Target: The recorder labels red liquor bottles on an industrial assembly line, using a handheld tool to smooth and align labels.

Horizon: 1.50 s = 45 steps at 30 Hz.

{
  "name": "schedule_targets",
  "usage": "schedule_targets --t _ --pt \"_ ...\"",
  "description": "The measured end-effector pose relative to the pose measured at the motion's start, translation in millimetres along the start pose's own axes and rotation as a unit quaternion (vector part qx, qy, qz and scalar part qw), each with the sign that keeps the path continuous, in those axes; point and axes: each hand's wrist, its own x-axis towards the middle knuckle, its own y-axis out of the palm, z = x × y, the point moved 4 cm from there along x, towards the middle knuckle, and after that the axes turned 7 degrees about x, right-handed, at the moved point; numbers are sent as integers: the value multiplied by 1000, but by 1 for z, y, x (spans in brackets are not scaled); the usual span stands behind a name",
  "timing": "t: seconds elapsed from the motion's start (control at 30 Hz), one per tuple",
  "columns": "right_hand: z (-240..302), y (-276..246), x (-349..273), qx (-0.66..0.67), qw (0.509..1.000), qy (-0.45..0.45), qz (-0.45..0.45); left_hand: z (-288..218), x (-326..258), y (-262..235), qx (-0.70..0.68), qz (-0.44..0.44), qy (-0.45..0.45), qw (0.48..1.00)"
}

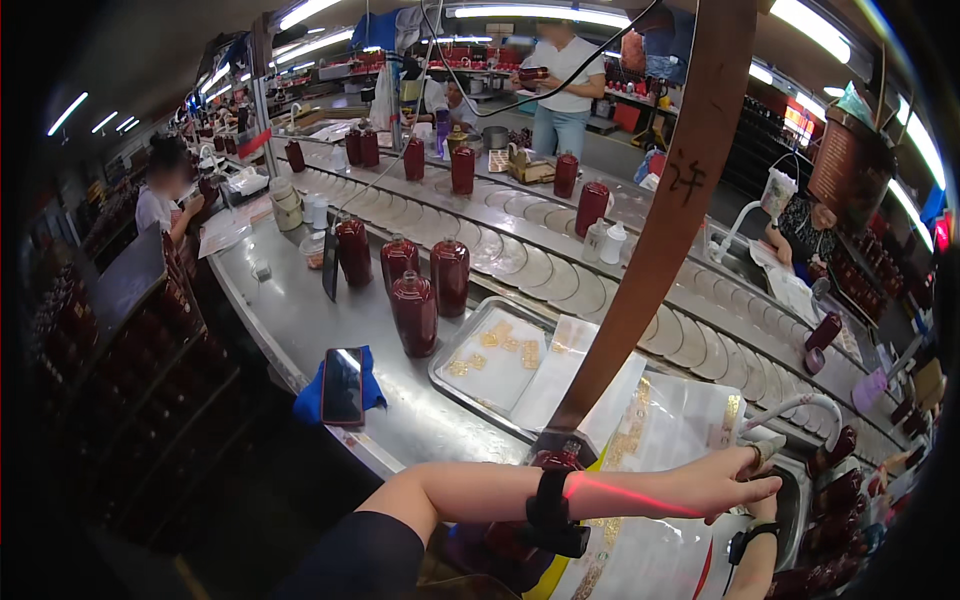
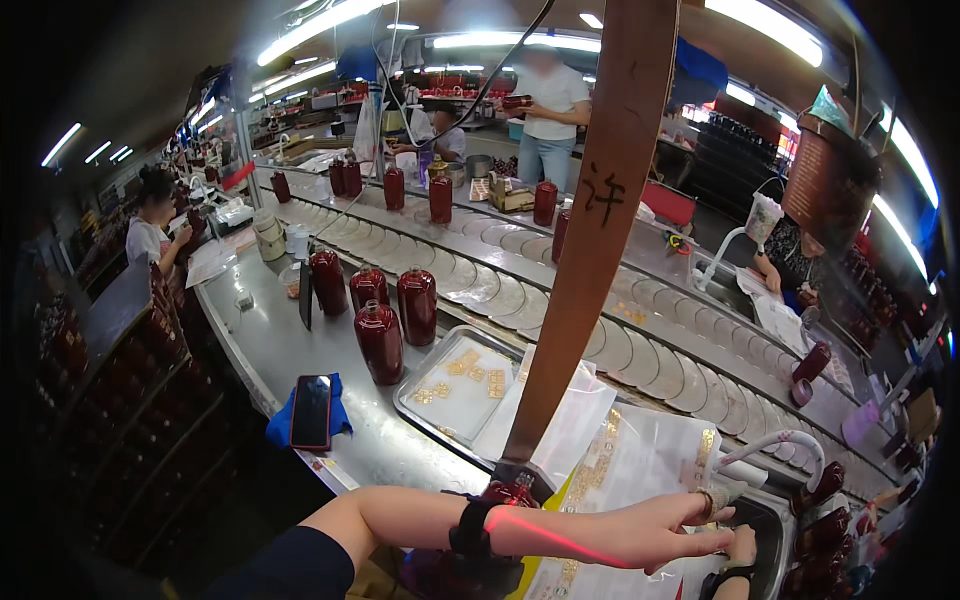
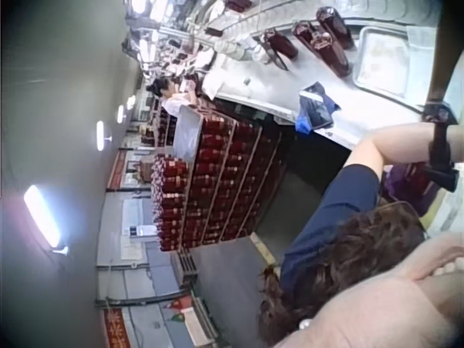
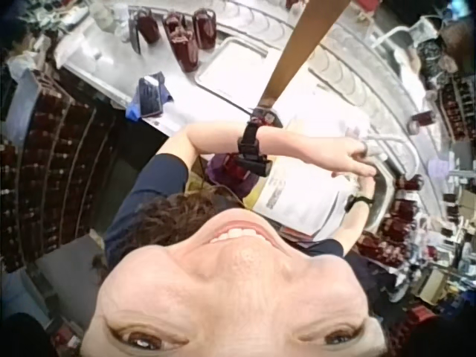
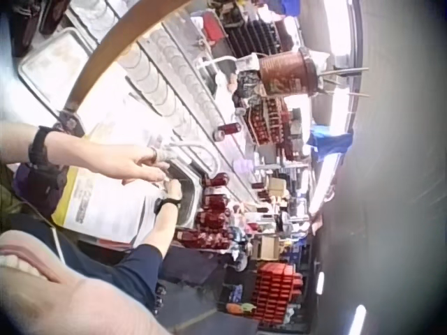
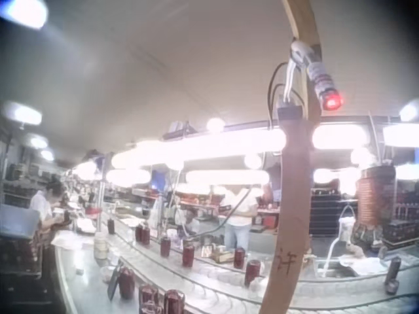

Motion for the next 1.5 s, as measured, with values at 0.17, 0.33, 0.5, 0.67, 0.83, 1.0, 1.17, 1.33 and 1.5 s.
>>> schedule_targets --t 0.17,0.33,0.5,0.67,0.83,1.0,1.17,1.33,1.5 --pt "19 1 24 -26 999 -28 -6 -14 -8 3 -3 -22 37 999" --pt "44 17 26 -52 998 -35 26 -22 -14 26 -24 -7 73 997" --pt "39 44 -29 -89 992 17 90 -18 -28 33 33 -100 166 980" --pt "20 20 -161 -161 961 143 174 -45 -104 24 113 -86 103 985" --pt "49 -44 -208 -216 937 232 149 -15 -157 -12 156 -113 -14 981" --pt "155 34 -206 -91 951 233 183 34 -179 -49 155 -228 117 954" --pt "235 76 -199 63 953 200 220 57 -177 -35 156 -164 101 969" --pt "262 99 -191 157 950 159 220 69 -194 -40 88 -170 119 974" --pt "255 111 -210 137 954 167 208 76 -233 -48 98 -142 28 985"
